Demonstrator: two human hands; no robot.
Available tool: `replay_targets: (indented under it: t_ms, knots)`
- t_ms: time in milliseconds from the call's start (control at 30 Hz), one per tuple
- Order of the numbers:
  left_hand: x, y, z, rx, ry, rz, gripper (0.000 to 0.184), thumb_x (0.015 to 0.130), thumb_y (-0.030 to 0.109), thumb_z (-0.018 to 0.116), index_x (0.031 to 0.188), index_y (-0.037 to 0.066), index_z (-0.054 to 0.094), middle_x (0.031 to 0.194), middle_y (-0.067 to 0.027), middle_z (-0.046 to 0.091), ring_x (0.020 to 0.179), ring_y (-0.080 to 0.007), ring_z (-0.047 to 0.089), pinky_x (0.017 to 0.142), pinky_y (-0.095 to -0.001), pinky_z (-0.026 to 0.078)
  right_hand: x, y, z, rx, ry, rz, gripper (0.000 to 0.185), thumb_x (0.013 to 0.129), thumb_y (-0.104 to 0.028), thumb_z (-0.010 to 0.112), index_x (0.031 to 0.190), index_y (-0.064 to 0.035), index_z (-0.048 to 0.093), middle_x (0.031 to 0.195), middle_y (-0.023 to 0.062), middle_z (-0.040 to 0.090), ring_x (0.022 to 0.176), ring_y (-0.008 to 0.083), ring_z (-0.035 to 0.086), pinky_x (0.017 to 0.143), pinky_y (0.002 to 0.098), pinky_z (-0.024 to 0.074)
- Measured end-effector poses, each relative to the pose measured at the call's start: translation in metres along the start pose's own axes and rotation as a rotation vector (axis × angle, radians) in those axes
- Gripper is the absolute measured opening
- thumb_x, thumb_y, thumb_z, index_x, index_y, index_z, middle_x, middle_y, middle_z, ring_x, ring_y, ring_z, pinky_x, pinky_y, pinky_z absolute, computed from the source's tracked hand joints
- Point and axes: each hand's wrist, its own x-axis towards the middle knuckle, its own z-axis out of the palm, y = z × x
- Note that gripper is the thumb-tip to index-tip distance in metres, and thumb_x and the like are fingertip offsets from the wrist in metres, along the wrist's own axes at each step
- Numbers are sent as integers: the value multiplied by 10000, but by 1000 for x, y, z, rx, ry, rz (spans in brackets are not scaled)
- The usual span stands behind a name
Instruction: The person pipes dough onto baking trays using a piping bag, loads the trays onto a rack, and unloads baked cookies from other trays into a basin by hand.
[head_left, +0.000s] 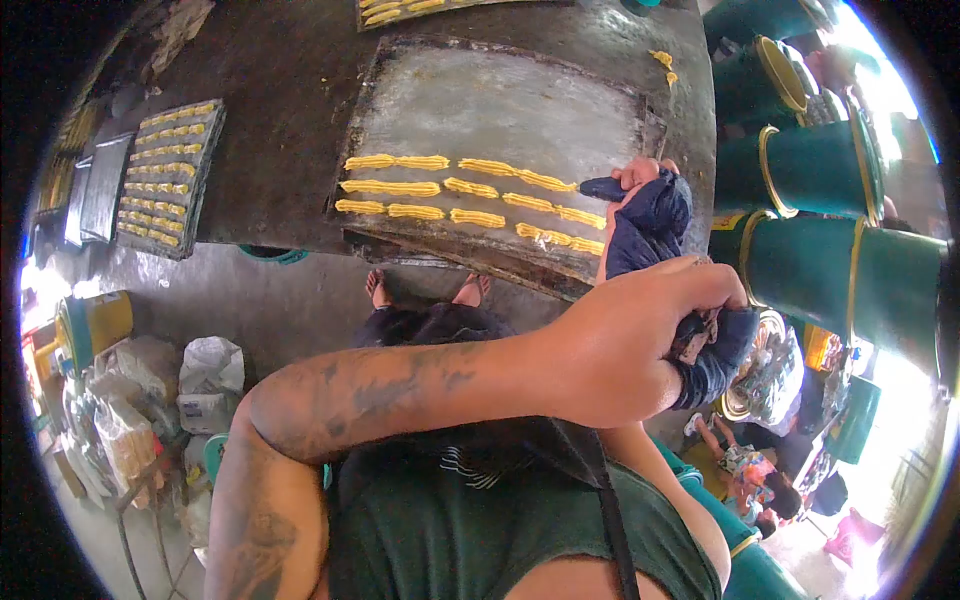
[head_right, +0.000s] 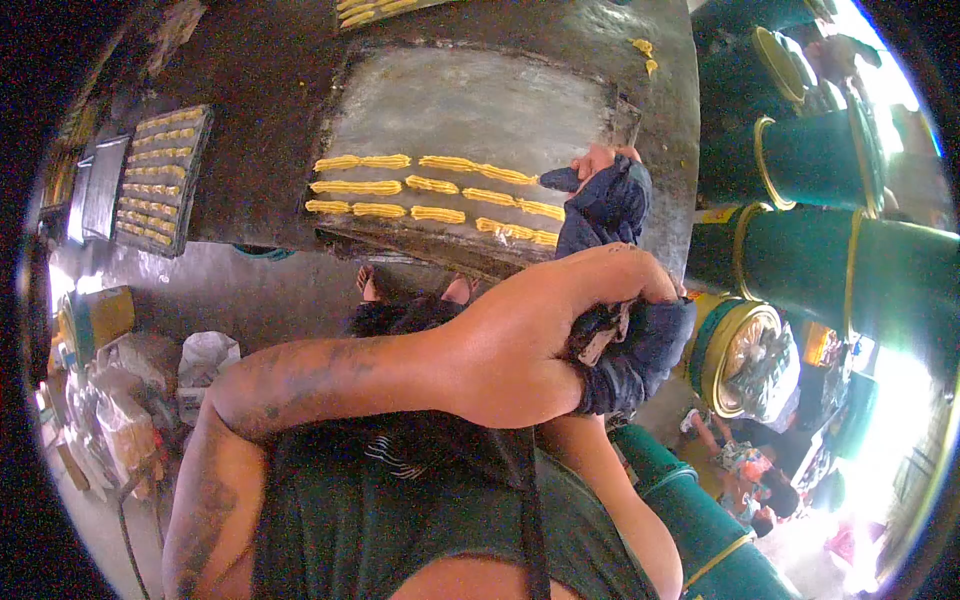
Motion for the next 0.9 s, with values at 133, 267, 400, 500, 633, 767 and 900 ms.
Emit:
replay_targets:
  t_ms: [133,267,400,500,633,767,900]
  knots:
    - [20,-9,11,-16,-30,116,481,690,-83,654,1133,25,502,1022,-121,563,958,-200,554,848,-309,448,24,-6,-39,-216,127,-155,139,794,-146,598,849,-84,487,673,86,571,711,267,575,748,446,428]
    - [19,-13,16,-144,-64,100,480,693,-95,636,1136,31,503,985,-112,547,938,-193,541,833,-295,439,16,-77,-55,-198,417,-100,166,819,-202,603,806,-91,480,658,67,545,691,241,561,746,411,424]
    - [11,2,10,-228,-100,108,481,694,-104,613,1137,50,505,969,-88,541,952,-190,530,857,-290,406,10,-147,-50,-182,714,-168,224,843,-257,609,762,-99,473,642,48,519,672,216,546,744,377,420]
    - [0,15,-4,-493,-182,159,467,690,-75,600,1125,63,505,961,-78,545,967,-202,529,946,-350,361,18,-177,-29,-144,873,-248,276,861,-298,613,729,-105,467,631,33,500,657,196,536,743,351,417]
    - [-16,45,-50,-459,-68,321,462,654,-93,518,1095,44,491,921,-112,550,947,-212,551,847,-326,408,39,-172,30,69,895,-149,351,886,-354,619,686,-113,460,616,14,474,637,171,522,741,316,413]
    - [-38,48,-99,-377,16,277,467,623,-96,513,1074,16,485,939,-164,536,945,-298,553,806,-344,432,67,-143,133,1008,482,196,433,899,-355,594,577,-138,402,527,29,428,559,197,497,692,372,441]
    - [-57,23,-132,-204,199,252,496,608,-87,556,1090,7,488,975,-211,514,948,-399,521,823,-381,430,80,-167,240,1216,283,405,271,781,-109,592,607,-151,388,514,-11,315,490,171,401,674,427,451]
